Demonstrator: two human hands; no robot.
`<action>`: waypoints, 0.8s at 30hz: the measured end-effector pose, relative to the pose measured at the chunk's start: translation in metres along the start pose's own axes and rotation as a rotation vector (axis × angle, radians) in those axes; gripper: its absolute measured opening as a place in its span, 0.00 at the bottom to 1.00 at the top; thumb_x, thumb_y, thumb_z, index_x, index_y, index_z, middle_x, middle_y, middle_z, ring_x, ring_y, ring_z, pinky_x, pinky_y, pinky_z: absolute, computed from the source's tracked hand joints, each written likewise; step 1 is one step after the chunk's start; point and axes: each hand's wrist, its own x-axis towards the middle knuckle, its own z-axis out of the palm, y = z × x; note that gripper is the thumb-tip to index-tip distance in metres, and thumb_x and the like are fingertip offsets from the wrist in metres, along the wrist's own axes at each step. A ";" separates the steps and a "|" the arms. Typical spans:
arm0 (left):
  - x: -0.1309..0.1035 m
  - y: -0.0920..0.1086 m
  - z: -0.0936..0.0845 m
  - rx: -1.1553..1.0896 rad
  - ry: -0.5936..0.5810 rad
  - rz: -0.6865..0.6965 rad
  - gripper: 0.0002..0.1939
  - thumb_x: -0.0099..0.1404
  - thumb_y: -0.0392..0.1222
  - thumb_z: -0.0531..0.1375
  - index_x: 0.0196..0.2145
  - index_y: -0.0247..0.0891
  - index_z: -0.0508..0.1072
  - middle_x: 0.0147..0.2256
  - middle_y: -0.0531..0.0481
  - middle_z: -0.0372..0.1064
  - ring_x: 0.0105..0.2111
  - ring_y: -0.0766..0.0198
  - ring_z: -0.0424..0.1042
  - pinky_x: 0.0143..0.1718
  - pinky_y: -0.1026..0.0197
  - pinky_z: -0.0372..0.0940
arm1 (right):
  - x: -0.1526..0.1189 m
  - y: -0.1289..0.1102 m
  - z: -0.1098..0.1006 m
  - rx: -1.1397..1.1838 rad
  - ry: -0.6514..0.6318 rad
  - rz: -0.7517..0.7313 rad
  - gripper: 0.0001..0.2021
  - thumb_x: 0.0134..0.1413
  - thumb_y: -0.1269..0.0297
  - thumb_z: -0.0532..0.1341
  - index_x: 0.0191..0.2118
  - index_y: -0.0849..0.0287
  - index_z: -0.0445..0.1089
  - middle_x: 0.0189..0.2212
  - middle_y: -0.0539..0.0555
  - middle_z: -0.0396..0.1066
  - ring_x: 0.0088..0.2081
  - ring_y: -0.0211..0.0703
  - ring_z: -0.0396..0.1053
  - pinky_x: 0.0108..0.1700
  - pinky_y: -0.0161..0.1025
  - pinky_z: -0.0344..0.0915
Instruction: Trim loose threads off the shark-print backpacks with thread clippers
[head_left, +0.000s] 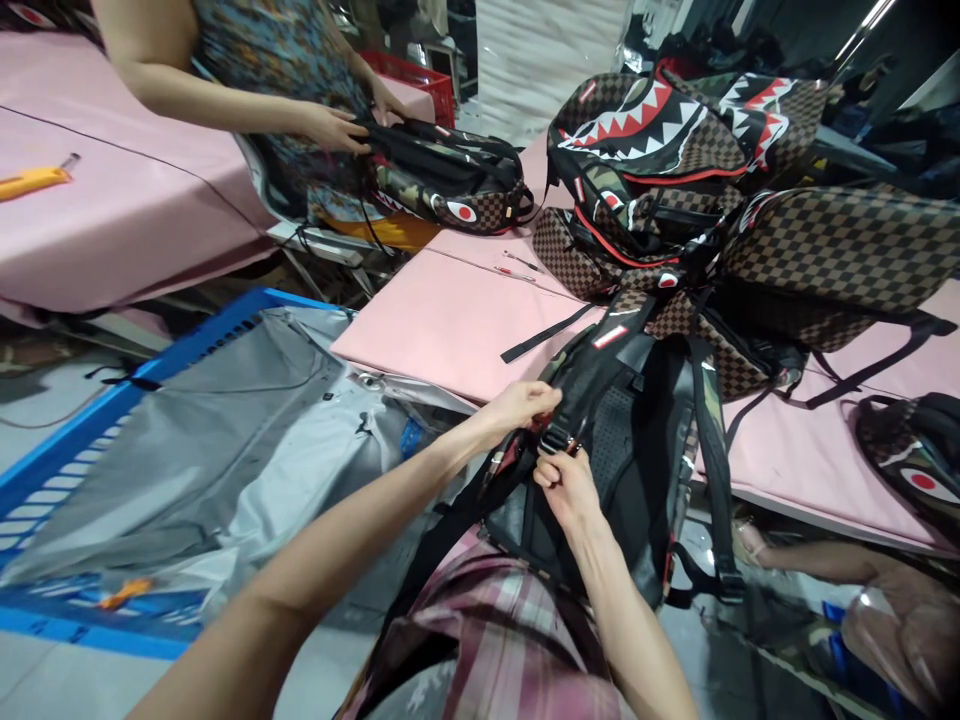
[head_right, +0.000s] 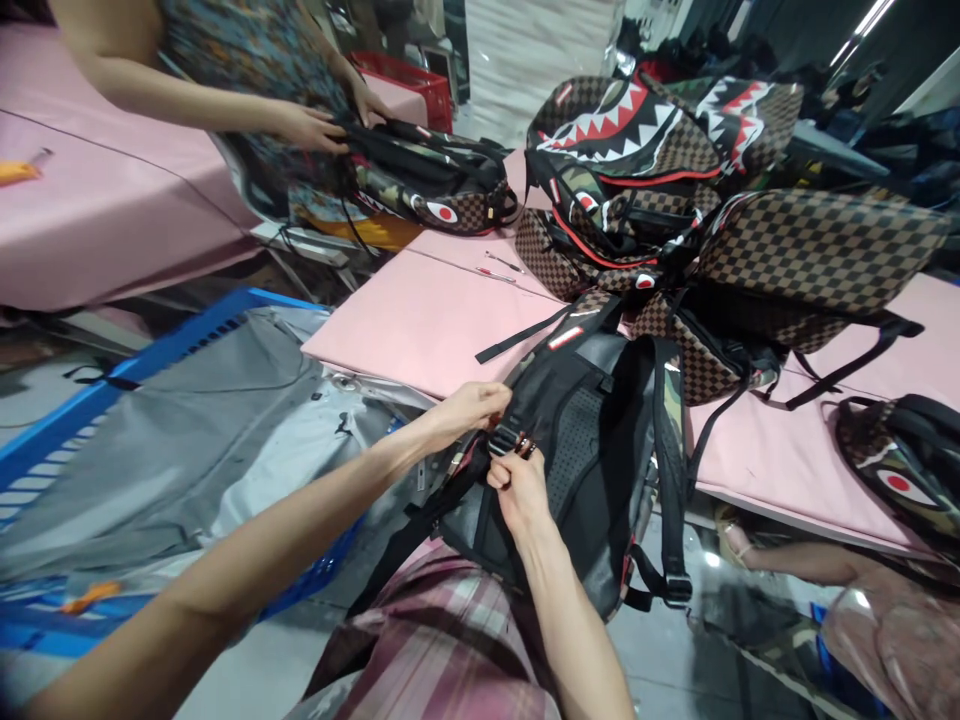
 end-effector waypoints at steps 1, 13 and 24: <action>-0.009 -0.004 -0.002 0.011 -0.010 0.039 0.16 0.50 0.48 0.66 0.33 0.34 0.74 0.27 0.52 0.71 0.26 0.68 0.68 0.28 0.67 0.62 | 0.001 -0.001 -0.002 0.003 -0.011 -0.011 0.15 0.29 0.76 0.64 0.23 0.58 0.55 0.14 0.37 0.49 0.13 0.22 0.43 0.17 0.27 0.40; -0.033 -0.029 -0.004 0.130 0.158 0.184 0.14 0.50 0.49 0.64 0.26 0.33 0.76 0.25 0.51 0.71 0.27 0.64 0.69 0.30 0.65 0.62 | 0.004 -0.019 -0.006 -0.655 0.029 -0.315 0.10 0.37 0.61 0.67 0.26 0.61 0.69 0.22 0.47 0.65 0.25 0.33 0.59 0.29 0.33 0.56; -0.042 -0.036 0.002 0.070 0.177 0.184 0.10 0.52 0.43 0.62 0.29 0.34 0.75 0.28 0.50 0.73 0.30 0.64 0.70 0.36 0.64 0.64 | 0.014 -0.016 -0.009 -0.288 0.024 -0.086 0.11 0.33 0.66 0.68 0.19 0.62 0.64 0.14 0.44 0.58 0.15 0.25 0.45 0.17 0.30 0.40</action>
